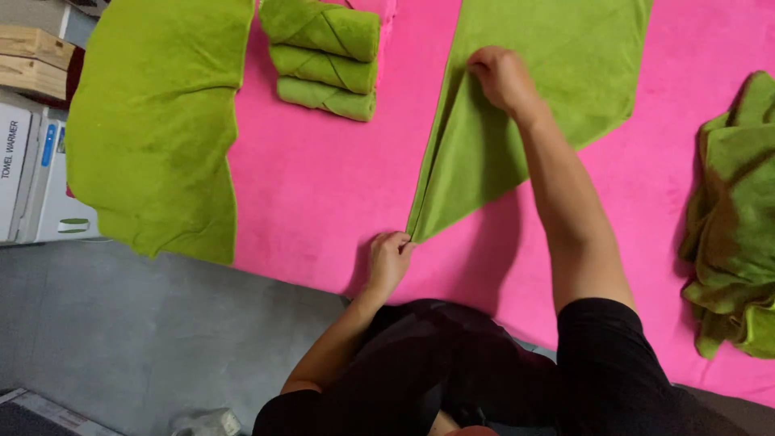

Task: Folding and rolling green towels on a treatment table

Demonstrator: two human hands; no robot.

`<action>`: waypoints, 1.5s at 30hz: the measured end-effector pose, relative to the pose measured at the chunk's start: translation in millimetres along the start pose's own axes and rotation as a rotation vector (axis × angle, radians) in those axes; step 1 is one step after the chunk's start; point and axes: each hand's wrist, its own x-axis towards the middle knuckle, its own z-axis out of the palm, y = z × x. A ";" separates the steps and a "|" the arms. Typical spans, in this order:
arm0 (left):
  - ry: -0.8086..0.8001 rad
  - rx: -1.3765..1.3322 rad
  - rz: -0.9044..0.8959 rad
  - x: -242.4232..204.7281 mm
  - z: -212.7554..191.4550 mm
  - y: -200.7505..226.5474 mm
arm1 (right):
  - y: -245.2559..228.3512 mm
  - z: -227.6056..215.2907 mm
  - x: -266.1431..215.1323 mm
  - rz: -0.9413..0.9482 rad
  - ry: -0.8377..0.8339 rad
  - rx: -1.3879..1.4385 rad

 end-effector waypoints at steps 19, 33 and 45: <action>-0.096 -0.014 -0.175 7.3 -9.7 7.7 | -11.7 24.0 29.5 -0.037 -0.084 -0.190; -0.168 0.190 -0.220 75.7 12.0 6.6 | -10.3 24.7 27.1 0.008 -0.100 -0.189; -0.243 0.279 -0.273 123.8 20.7 25.4 | -9.2 29.8 25.6 0.047 -0.057 -0.140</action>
